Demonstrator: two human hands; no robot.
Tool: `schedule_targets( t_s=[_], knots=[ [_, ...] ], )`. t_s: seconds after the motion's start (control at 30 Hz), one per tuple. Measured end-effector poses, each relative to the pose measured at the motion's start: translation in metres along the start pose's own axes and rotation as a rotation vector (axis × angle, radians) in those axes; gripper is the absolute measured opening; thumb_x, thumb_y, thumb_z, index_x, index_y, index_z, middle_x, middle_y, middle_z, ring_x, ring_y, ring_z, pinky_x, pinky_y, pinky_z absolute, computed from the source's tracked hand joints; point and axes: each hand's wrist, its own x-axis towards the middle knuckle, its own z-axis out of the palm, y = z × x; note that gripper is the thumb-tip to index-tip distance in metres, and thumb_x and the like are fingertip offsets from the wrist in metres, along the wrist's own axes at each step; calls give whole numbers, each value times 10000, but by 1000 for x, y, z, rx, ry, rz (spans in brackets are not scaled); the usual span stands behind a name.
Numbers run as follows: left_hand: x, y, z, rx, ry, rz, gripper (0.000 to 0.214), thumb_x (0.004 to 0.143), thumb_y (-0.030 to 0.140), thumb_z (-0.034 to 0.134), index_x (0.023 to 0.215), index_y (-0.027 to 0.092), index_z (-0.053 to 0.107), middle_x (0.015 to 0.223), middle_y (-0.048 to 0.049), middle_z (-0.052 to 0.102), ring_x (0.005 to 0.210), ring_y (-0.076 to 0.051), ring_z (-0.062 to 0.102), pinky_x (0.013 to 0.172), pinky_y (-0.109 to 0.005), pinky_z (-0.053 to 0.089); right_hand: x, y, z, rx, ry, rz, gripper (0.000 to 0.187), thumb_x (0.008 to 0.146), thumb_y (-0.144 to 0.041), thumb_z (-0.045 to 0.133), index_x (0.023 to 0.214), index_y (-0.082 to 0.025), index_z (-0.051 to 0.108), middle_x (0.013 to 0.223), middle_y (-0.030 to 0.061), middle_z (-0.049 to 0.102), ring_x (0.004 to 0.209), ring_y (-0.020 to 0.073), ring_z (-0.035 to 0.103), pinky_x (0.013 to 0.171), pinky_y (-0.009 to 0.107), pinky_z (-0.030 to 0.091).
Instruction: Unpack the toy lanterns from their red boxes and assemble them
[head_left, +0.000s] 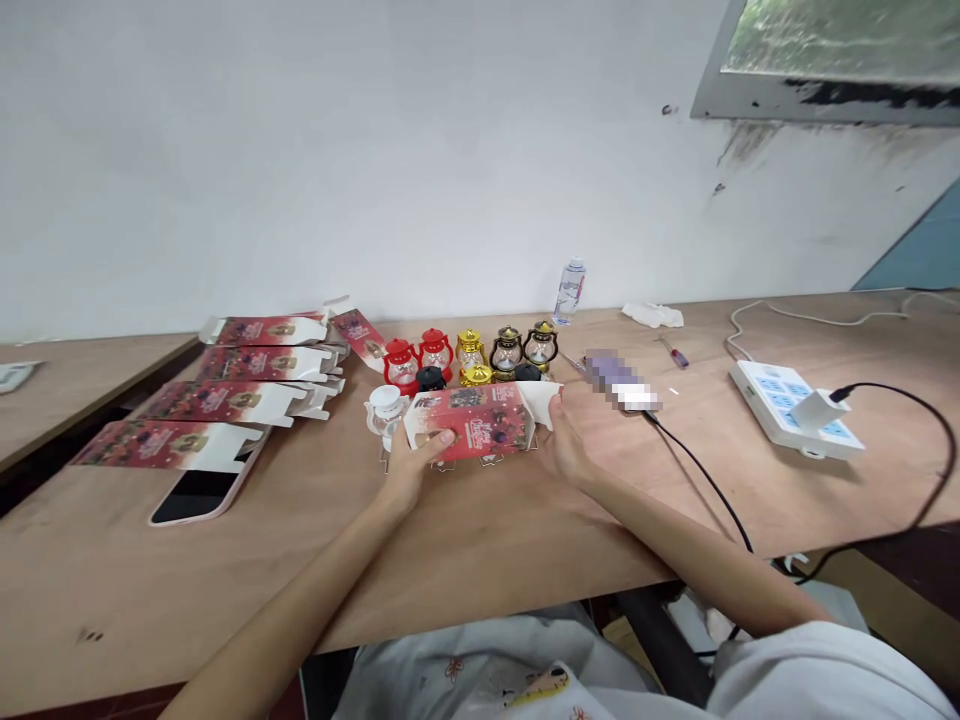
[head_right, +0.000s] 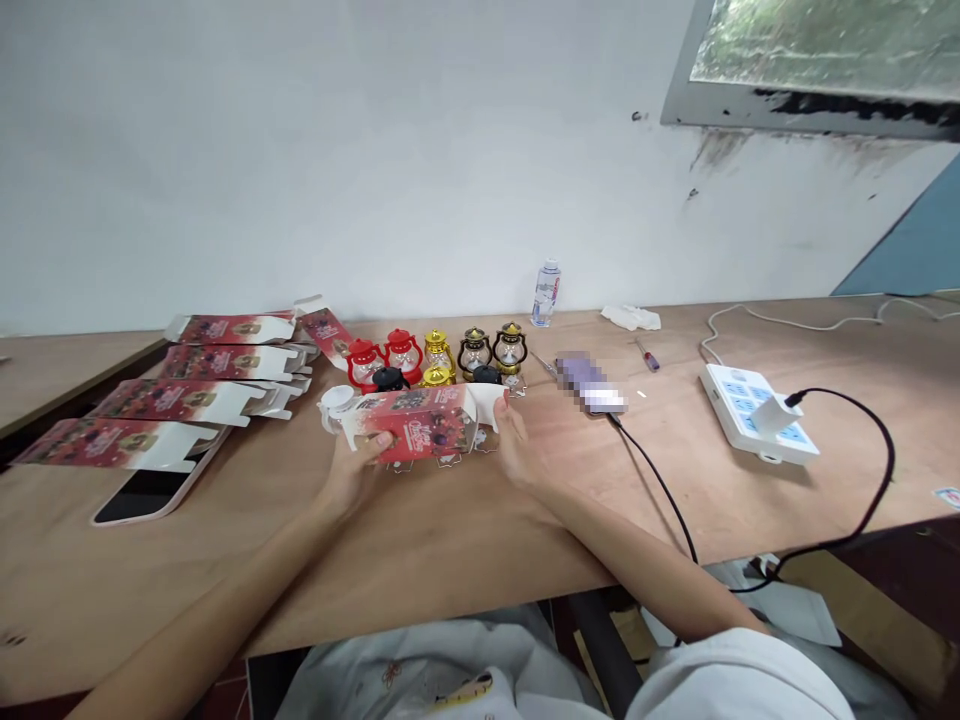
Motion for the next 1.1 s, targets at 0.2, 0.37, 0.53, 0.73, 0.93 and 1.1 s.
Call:
schedule_targets(
  t_s=[0.2,0.37,0.53,0.73,0.93,1.1],
  knots=[
    [2,0,1,-31,20,-26,618,542,428,799,1049,156,574,1019,-80,672,930,-249,643,823,-356,517,3,-11,-4,-71,310,-255,465,899,-455,455,1342,-345,368,1293,45,521,1148,203,535,986,374,437],
    [0,1,2,-60,49,-13,597,543,425,799,1038,173,580,1005,-59,676,910,-225,645,826,-334,513,-5,-11,-10,-294,227,-426,268,931,-317,383,1093,-354,593,1089,30,609,1017,213,585,904,392,453],
    [2,-2,0,-35,86,29,609,537,412,804,1045,165,576,1011,-61,661,902,-212,631,832,-328,504,-6,-18,-12,-377,87,-446,190,878,-320,462,933,-267,636,1111,64,557,1070,243,537,914,411,429],
    [1,-8,-6,128,135,236,568,572,446,785,1012,188,537,950,-46,635,850,-202,625,788,-347,516,3,-17,-9,-270,181,-291,223,789,-391,610,664,-207,632,1042,60,566,1070,230,509,933,388,399],
    [-11,2,-5,577,57,709,636,576,462,784,1055,182,473,952,-46,595,843,-194,607,715,-324,517,5,-10,-2,160,21,46,183,640,-394,729,696,-222,706,759,10,661,762,185,587,720,317,475],
    [-13,8,-1,609,-74,967,632,647,439,748,1156,223,442,1036,-68,617,932,-238,625,764,-383,520,5,-20,2,407,45,150,213,536,-371,793,621,-203,693,936,34,693,905,216,610,747,313,492]
  ],
)
